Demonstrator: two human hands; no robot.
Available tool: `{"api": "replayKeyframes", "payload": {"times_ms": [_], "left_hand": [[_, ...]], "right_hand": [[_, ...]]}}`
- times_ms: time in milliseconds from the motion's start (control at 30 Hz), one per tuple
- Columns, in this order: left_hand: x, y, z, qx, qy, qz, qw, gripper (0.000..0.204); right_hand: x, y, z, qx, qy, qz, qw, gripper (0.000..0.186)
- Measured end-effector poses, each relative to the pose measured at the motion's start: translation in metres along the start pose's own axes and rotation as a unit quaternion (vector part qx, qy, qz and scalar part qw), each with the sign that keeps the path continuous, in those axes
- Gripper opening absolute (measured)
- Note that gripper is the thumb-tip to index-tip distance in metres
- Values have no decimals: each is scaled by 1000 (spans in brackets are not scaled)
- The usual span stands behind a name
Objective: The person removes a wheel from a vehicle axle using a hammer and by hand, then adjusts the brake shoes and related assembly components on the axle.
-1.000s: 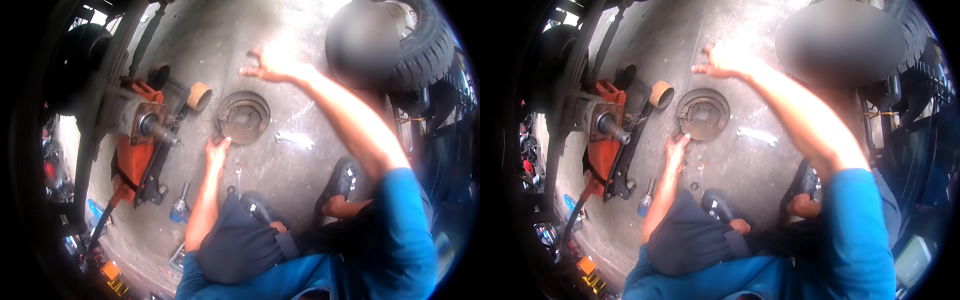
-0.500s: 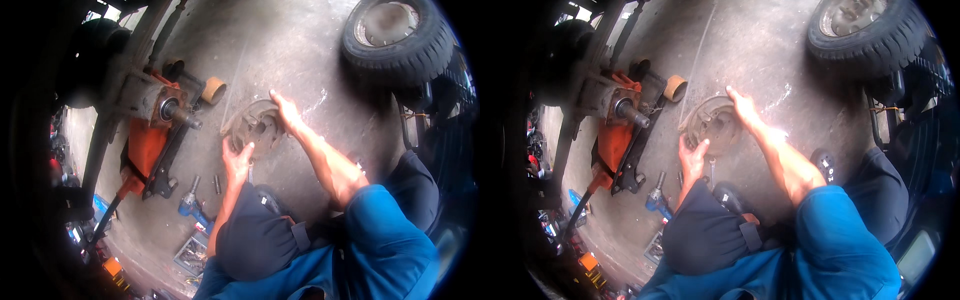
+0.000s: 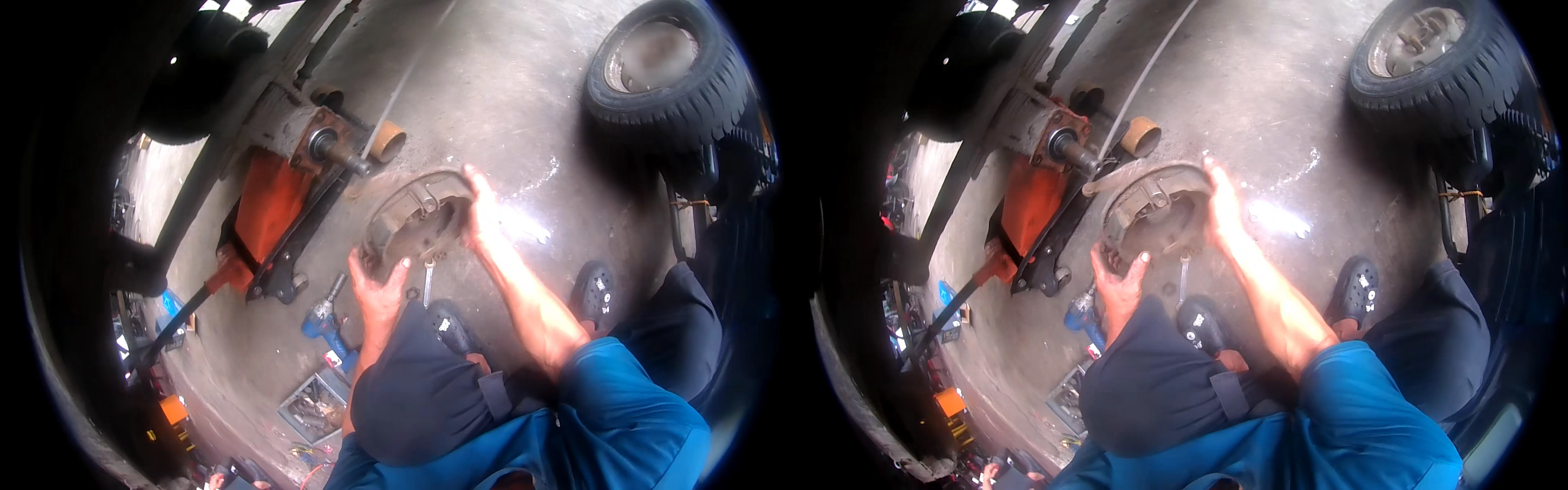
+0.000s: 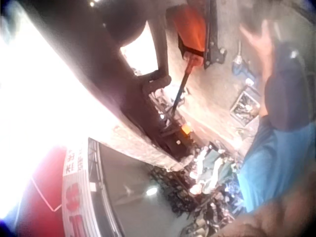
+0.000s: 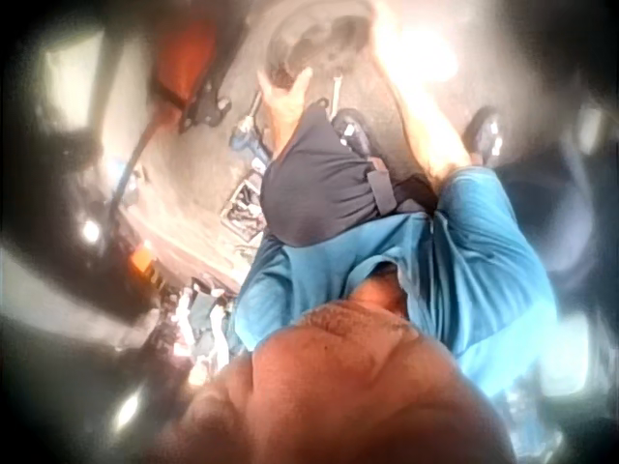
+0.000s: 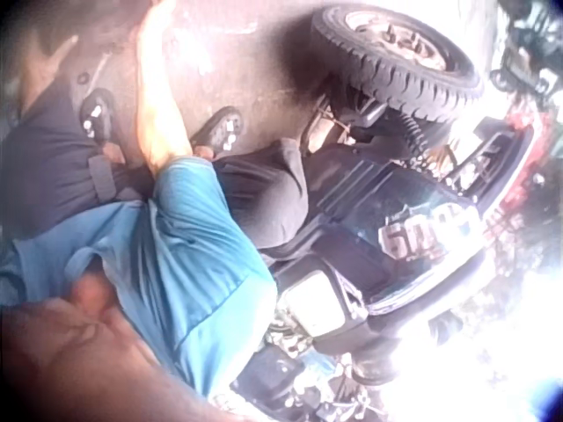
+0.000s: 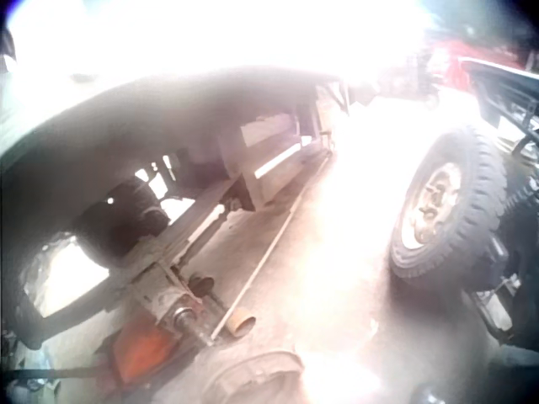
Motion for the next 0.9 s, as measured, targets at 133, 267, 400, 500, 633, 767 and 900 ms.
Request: {"api": "replayKeyframes", "payload": {"times_ms": [133, 267, 400, 500, 633, 767, 900], "left_hand": [[-5, 5, 12, 13, 63, 14, 998, 83], [-11, 28, 13, 30, -5, -83, 996, 81], [-18, 39, 12, -24, -9, -111, 993, 77], [-22, 44, 12, 26, -56, -81, 995, 77], [-25, 45, 25, -46, 123, -43, 990, 82], [-18, 36, 55, -136, 315, 37, 939, 84], [-40, 40, 59, -109, 270, 18, 957, 85]], "right_hand": [[1, -18, -65, 153, -196, 31, 968, 44], [0, -17, -101, 237, -259, 27, 936, 37], [-3, -4, -127, 289, -291, -25, 911, 37], [-2, 18, -146, 367, -317, -74, 871, 33], [8, 52, -162, 501, -399, -76, 764, 36], [26, 79, -169, 544, -500, -82, 669, 38], [63, 117, -171, 522, -618, -125, 575, 33]]}}
Point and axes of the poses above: each hand's wrist, its own x-axis away from the middle knuckle, its own y-axis out of the palm, z = x × y, the point moved 5 cm from there along -x, towards the middle knuckle, and after that the axes turned 14 degrees about x, right-handed, at the moved point
